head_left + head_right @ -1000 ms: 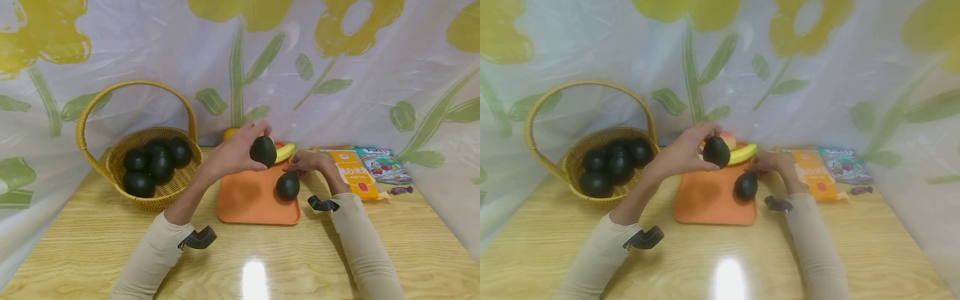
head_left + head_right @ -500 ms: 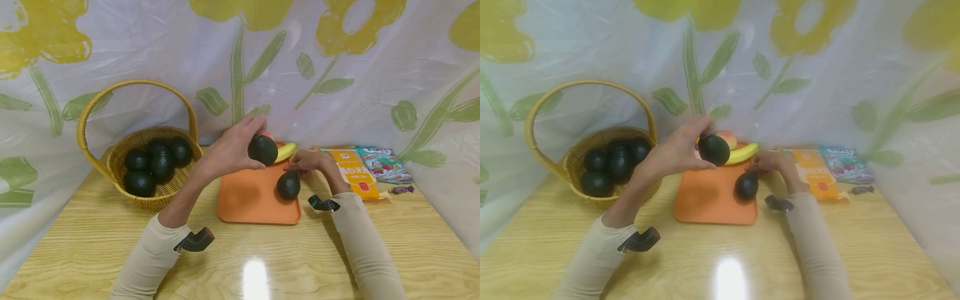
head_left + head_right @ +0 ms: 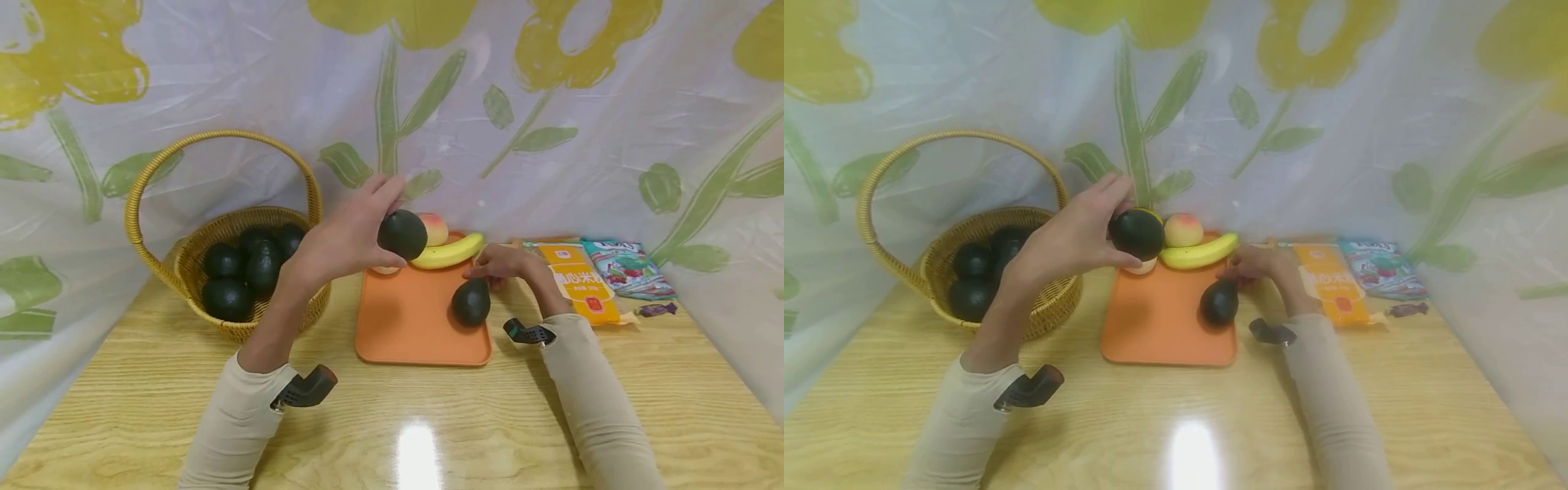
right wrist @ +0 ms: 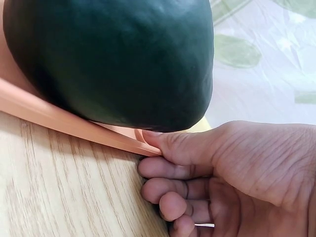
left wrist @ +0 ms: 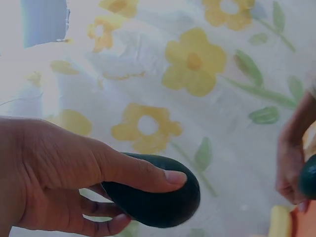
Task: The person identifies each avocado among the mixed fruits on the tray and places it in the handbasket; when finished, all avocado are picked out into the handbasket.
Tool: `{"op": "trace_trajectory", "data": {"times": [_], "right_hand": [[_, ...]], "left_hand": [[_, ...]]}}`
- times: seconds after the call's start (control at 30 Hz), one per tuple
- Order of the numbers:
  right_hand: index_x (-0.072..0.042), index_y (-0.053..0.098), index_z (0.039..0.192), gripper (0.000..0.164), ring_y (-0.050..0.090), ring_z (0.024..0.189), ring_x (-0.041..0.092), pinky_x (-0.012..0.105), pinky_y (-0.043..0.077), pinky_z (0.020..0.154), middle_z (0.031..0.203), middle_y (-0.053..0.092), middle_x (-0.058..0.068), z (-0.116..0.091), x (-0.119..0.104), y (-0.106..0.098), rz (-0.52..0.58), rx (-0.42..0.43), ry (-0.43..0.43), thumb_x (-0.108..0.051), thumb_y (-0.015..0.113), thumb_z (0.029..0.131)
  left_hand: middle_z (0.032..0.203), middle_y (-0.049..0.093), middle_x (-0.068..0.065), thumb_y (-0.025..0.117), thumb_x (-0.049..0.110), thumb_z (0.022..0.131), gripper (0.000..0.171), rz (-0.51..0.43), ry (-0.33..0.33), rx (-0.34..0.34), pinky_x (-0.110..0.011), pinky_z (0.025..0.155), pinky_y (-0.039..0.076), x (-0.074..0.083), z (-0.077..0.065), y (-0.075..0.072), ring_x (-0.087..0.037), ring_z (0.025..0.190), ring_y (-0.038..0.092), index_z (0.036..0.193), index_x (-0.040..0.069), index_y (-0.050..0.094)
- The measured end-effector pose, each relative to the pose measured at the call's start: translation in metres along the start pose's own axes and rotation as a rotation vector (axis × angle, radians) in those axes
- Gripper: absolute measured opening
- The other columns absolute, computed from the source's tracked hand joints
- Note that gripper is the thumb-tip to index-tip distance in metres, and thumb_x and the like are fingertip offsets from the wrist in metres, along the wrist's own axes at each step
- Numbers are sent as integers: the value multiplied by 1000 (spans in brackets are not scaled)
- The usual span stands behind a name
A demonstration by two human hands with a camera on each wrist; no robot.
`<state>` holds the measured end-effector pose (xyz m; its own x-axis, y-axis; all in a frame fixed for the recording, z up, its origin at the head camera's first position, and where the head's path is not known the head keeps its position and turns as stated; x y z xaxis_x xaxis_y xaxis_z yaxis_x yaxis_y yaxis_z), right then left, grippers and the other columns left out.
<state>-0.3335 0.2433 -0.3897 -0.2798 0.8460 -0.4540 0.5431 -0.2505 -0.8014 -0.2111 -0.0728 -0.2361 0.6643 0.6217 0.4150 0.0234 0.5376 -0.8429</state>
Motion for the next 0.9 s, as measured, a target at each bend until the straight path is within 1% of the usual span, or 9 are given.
{"op": "trace_trajectory", "data": {"times": [0.13, 0.2, 0.33, 0.4, 0.47, 0.57, 0.7, 0.8, 0.9], "right_hand": [[-14, 64, 67, 44, 57, 55, 10, 25, 47, 61, 58, 63, -1, 0, -1, 1, 1, 3, 1, -39, 65, 104], [-14, 63, 67, 44, 57, 56, 9, 25, 47, 61, 58, 62, -2, 0, -1, 1, 5, 3, 5, -39, 65, 104], [-14, 63, 67, 44, 57, 56, 9, 25, 47, 61, 58, 61, -2, -1, -1, 1, 16, 0, 10, -39, 64, 104], [-14, 63, 67, 44, 56, 56, 9, 25, 46, 61, 58, 60, -2, -1, -1, 1, 19, -1, 14, -39, 64, 104], [-13, 64, 68, 44, 56, 56, 10, 25, 47, 61, 57, 60, -1, -1, -3, 1, 21, 1, 11, -38, 65, 104], [-12, 65, 68, 44, 56, 56, 10, 25, 47, 60, 57, 60, -1, -2, -4, 1, 20, 0, -1, -38, 64, 104], [-12, 65, 68, 44, 56, 55, 10, 25, 46, 60, 56, 60, -1, -2, -4, 2, 22, -1, -13, -37, 64, 104], [-12, 65, 68, 44, 56, 55, 10, 25, 46, 60, 56, 60, -1, -1, -3, 1, 23, 3, -11, -37, 64, 104], [-11, 66, 69, 43, 55, 56, 11, 25, 45, 60, 57, 60, -1, -2, -4, 1, 19, 2, -12, -38, 64, 104]], "left_hand": [[97, 38, -6, 98, 17, 71, 66, -9, -55, -14, -37, 79, 40, -11, -7, -11, -24, 95, 46, 101, 9, 40], [95, 38, -6, 98, 20, 70, 67, -2, -96, -20, -38, 79, 39, -18, -11, -17, -23, 93, 47, 99, 10, 38], [96, 48, -9, 96, 23, 73, 67, 17, -186, -59, -40, 82, 44, -35, -19, -28, -26, 95, 54, 107, 11, 40], [104, 56, -11, 94, 21, 75, 65, 28, -221, -86, -43, 87, 47, -43, -23, -32, -29, 100, 57, 114, 11, 43], [111, 60, -13, 92, 19, 77, 65, 41, -244, -117, -45, 90, 49, -51, -26, -36, -31, 103, 59, 120, 10, 45], [120, 63, -16, 92, 18, 78, 66, 63, -273, -172, -48, 90, 50, -64, -31, -39, -32, 104, 62, 124, 10, 46], [126, 62, -18, 93, 21, 78, 66, 102, -353, -277, -48, 82, 50, -87, -35, -39, -33, 101, 62, 124, 11, 46], [127, 60, -19, 93, 25, 80, 66, 123, -415, -381, -48, 83, 48, -105, -36, -34, -34, 104, 60, 124, 12, 46], [122, 61, -18, 92, 28, 81, 66, 136, -440, -469, -47, 83, 48, -121, -34, -25, -33, 105, 59, 124, 13, 45]]}}
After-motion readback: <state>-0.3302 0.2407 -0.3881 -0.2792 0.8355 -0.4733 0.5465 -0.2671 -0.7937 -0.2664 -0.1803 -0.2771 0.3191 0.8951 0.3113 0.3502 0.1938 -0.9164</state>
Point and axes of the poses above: each hand's wrist, its own z-axis towards the middle knuckle, its own y-axis out of the palm, x = y × z, the point moved 2 cm from there along z, towards the middle knuckle
